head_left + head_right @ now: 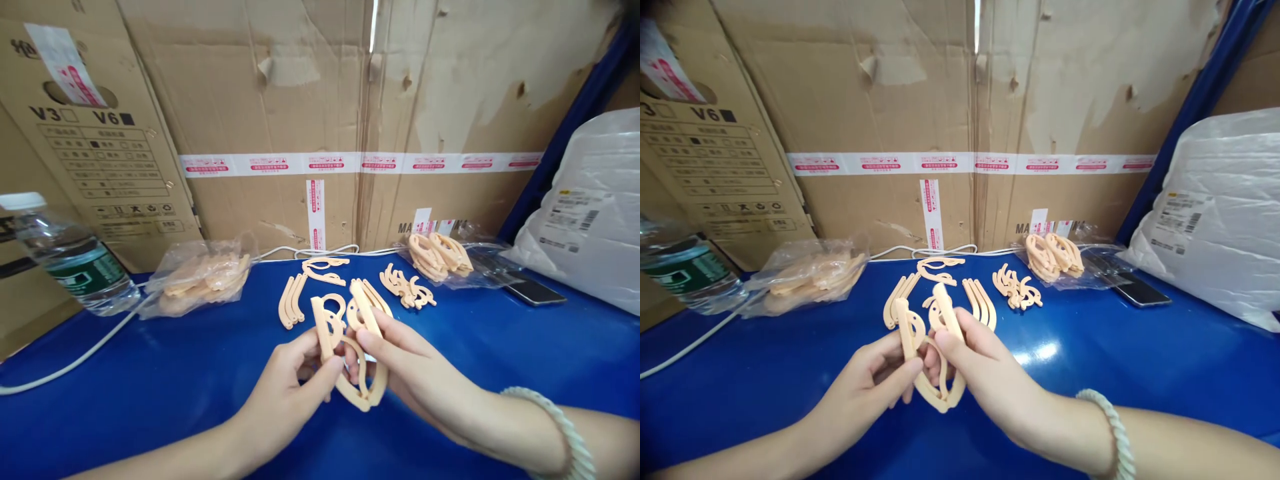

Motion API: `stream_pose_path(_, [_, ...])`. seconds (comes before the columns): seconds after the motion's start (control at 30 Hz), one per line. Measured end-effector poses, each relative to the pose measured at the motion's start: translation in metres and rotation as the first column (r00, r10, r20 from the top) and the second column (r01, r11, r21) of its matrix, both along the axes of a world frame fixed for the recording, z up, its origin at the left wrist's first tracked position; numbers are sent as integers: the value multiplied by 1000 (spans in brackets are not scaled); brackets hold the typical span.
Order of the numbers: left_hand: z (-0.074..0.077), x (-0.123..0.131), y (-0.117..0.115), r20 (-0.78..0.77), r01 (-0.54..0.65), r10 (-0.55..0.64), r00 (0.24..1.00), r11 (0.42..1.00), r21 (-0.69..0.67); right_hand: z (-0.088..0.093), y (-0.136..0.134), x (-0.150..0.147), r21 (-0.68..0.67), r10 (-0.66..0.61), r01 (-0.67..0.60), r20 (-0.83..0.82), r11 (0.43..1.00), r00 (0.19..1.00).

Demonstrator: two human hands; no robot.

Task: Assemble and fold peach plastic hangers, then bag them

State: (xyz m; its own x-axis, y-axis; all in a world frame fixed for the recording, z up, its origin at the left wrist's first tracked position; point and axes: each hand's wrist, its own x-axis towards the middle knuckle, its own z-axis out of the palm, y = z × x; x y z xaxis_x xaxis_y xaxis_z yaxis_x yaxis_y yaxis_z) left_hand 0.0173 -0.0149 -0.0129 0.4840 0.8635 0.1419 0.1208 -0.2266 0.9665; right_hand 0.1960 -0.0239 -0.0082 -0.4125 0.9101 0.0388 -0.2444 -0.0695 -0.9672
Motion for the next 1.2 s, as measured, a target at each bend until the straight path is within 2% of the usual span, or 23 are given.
stream_pose_path(0.07, [3,-5,0,-11,-82,82,997,996,48,-2,2,5,18,-60,60,14,998,998])
stream_pose_path(0.17, [4,-17,6,-25,-215,224,974,959,182,0,11,19,40,-148,144,126,989,981])
stream_pose_path(0.27, [2,-29,14,-12,-317,330,944,914,252,3,22,34,8,-141,143,215,990,966])
stream_pose_path(0.33, [-1,-34,18,-28,-340,358,933,905,256,3,29,39,22,-133,132,230,991,964])
stream_pose_path(0.43, [-7,-35,22,-80,-318,346,935,916,246,3,33,41,34,-154,150,236,988,959])
stream_pose_path(0.5, [-10,-35,23,-107,-286,320,941,925,251,1,34,41,27,-214,213,220,977,952])
stream_pose_path(0.6, [-11,-34,21,-142,-256,298,944,933,253,-2,36,42,-4,-288,290,83,957,954])
stream_pose_path(0.7, [-6,-32,17,-144,-228,270,952,940,253,-3,37,43,-41,-237,235,-55,971,970])
stream_pose_path(0.8, [0,-30,10,-122,-88,123,985,961,263,-4,32,38,-72,-96,94,-37,993,995])
stream_pose_path(0.83, [1,-29,7,-113,-27,54,992,973,229,-4,30,36,-84,-63,61,-20,995,998])
stream_pose_path(0.9, [3,-28,4,-76,111,-106,991,992,58,-4,25,31,-82,-27,27,1,996,1000])
stream_pose_path(0.93, [3,-27,3,-47,177,-180,983,982,-65,-5,24,30,-66,-18,18,5,998,1000])
stream_pose_path(1.0, [5,-25,2,23,272,-277,961,920,-282,-5,23,28,-19,2,-2,18,1000,1000])
stream_pose_path(1.07, [6,-22,3,61,269,-267,962,881,-389,-6,26,28,22,19,-20,53,1000,998])
stream_pose_path(1.2, [9,-17,5,27,157,-162,986,883,-443,-7,32,30,114,-45,22,205,993,978])
